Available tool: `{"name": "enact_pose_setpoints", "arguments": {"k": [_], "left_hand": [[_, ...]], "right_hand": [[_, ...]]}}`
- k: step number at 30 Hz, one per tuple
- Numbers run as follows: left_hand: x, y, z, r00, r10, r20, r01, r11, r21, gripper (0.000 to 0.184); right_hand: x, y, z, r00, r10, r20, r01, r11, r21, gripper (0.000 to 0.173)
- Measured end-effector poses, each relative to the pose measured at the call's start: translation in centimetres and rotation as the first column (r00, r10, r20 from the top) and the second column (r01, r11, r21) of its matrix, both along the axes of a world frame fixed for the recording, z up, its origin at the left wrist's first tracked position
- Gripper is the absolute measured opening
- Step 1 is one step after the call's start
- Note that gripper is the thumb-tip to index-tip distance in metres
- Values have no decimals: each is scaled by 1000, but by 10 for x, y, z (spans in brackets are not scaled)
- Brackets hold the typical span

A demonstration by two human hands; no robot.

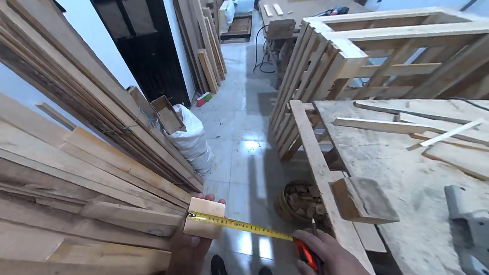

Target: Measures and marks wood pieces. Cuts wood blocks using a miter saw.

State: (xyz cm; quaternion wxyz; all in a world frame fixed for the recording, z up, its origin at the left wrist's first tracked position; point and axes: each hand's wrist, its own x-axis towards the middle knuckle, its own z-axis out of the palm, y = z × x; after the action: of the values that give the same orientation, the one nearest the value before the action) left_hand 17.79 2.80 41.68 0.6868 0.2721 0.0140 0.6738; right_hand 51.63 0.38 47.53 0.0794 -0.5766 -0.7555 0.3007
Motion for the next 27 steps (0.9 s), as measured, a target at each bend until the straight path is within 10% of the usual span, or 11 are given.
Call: {"name": "enact_pose_setpoints", "arguments": {"k": [27], "left_hand": [[38,54,43,984,-175,14,171,972,162,73]], "right_hand": [[23,-21,15,991,-131,-25,120,797,592,44]]}}
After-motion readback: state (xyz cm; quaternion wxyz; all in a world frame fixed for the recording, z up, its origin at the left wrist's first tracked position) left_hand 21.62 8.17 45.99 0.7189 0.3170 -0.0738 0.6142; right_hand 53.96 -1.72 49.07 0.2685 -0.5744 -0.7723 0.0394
